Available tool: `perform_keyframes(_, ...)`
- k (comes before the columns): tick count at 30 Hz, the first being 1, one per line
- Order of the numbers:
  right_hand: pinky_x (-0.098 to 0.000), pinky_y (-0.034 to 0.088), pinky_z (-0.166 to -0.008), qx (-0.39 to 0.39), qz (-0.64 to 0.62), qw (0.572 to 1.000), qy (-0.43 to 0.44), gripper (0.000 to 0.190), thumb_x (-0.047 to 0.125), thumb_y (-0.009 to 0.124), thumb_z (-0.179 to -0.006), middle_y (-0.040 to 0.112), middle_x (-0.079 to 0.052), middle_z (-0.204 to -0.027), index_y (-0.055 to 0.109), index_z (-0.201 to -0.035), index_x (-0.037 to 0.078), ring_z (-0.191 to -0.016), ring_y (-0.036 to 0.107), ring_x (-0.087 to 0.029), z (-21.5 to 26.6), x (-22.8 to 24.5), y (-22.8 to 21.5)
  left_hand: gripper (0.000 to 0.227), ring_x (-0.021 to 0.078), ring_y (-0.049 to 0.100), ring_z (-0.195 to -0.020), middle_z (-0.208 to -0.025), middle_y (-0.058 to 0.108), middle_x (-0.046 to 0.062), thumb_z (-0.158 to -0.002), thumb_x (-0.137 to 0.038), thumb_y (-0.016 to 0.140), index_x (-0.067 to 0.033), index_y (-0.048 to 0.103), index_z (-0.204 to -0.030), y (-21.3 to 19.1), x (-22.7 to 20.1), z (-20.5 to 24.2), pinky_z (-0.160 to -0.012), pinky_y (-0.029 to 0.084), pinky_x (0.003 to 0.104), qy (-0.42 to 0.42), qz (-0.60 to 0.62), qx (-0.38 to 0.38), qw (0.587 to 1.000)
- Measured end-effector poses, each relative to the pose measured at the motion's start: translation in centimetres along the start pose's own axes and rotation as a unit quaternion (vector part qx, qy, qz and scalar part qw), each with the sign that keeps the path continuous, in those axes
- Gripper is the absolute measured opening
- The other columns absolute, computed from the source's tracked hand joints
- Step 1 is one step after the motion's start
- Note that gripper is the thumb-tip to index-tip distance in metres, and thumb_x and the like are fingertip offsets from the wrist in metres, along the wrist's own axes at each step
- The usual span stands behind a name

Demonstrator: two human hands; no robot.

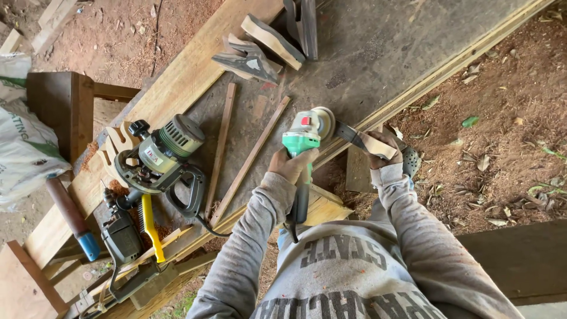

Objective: Sand and smooth curved wooden furniture components using a handheld angle grinder with a sanding attachment.

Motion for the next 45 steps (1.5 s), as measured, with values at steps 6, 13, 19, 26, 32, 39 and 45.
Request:
perform_keyframes(6,-0.043,0.061,-0.082,0.007,0.156,0.988,0.005,0.057,-0.016,0.095,-0.053,0.071,-0.032,-0.099,0.058,-0.096,-0.009,-0.096,0.073,-0.038,0.0,6.7,6.4,0.043,0.0344,0.071,-0.08,-0.079,0.07,0.021,-0.071,-0.034,0.086,-0.0031,0.066,-0.093,0.4,-3.1,2.5,-0.065,0.062,0.046,0.034,-0.122,-0.005,0.992)
perform_keyframes(13,-0.0458,0.049,-0.101,0.229,0.128,0.959,-0.109,0.093,0.037,0.101,-0.052,0.068,-0.037,-0.116,0.062,-0.122,-0.012,-0.109,0.069,-0.04,-1.6,7.0,7.1,0.068,0.0508,0.064,-0.111,-0.106,0.069,0.032,-0.071,-0.055,0.077,-0.003,0.055,-0.109,1.5,-5.4,5.3,-0.098,0.051,0.06,0.062,-0.359,-0.025,0.931)
perform_keyframes(19,-0.0372,0.05,-0.091,0.08,0.248,0.961,-0.091,0.069,0.035,0.103,-0.057,0.075,-0.019,-0.099,0.073,-0.107,-0.002,-0.093,0.069,-0.026,-0.2,12.3,11.3,0.067,0.0478,0.066,-0.11,-0.105,0.071,0.029,-0.07,-0.058,0.077,-0.0079,0.053,-0.109,2.1,-4.7,5.9,-0.096,0.052,0.055,0.055,-0.347,-0.031,0.936)
perform_keyframes(26,-0.0346,0.046,-0.094,0.044,0.384,0.921,-0.043,0.041,0.009,0.094,-0.071,0.074,-0.008,-0.098,0.081,-0.11,0.014,-0.091,0.065,-0.024,-1.0,16.2,14.1,0.073,0.0496,0.067,-0.107,-0.104,0.071,0.029,-0.068,-0.064,0.075,-0.0089,0.051,-0.11,2.5,-3.9,4.6,-0.095,0.053,0.058,0.061,-0.391,-0.032,0.918)
perform_keyframes(32,-0.0375,0.046,-0.095,0.064,0.417,0.906,-0.044,0.039,0.014,0.092,-0.073,0.076,-0.008,-0.101,0.079,-0.11,0.015,-0.095,0.067,-0.029,-1.0,15.5,13.5,0.068,0.0515,0.067,-0.104,-0.101,0.07,0.03,-0.071,-0.06,0.074,-0.0086,0.051,-0.108,2.7,-4.1,4.6,-0.092,0.053,0.059,0.079,-0.405,-0.037,0.91)
perform_keyframes(39,-0.0381,0.048,-0.095,0.078,0.443,0.893,-0.026,0.047,0.02,0.092,-0.071,0.075,-0.005,-0.106,0.078,-0.116,0.021,-0.096,0.067,-0.028,-1.0,15.2,13.7,0.066,0.0503,0.068,-0.104,-0.099,0.071,0.029,-0.071,-0.059,0.074,-0.0096,0.051,-0.108,1.3,-3.7,3.4,-0.092,0.054,0.058,0.084,-0.387,-0.075,0.915)
perform_keyframes(45,-0.0343,0.047,-0.097,0.063,0.427,0.902,-0.025,0.046,0.018,0.09,-0.068,0.075,-0.006,-0.1,0.08,-0.112,0.02,-0.093,0.066,-0.025,-1.2,15.5,13.9,0.065,0.0518,0.065,-0.107,-0.101,0.071,0.03,-0.069,-0.056,0.077,-0.0085,0.054,-0.107,1.3,-6.0,4.7,-0.094,0.053,0.058,0.096,-0.322,-0.085,0.938)
Point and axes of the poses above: each hand's wrist, its own z-axis away from the middle knuckle, its own y-axis out of the palm, x = y × z, the point moved 10 cm from there along -z, towards the middle knuckle
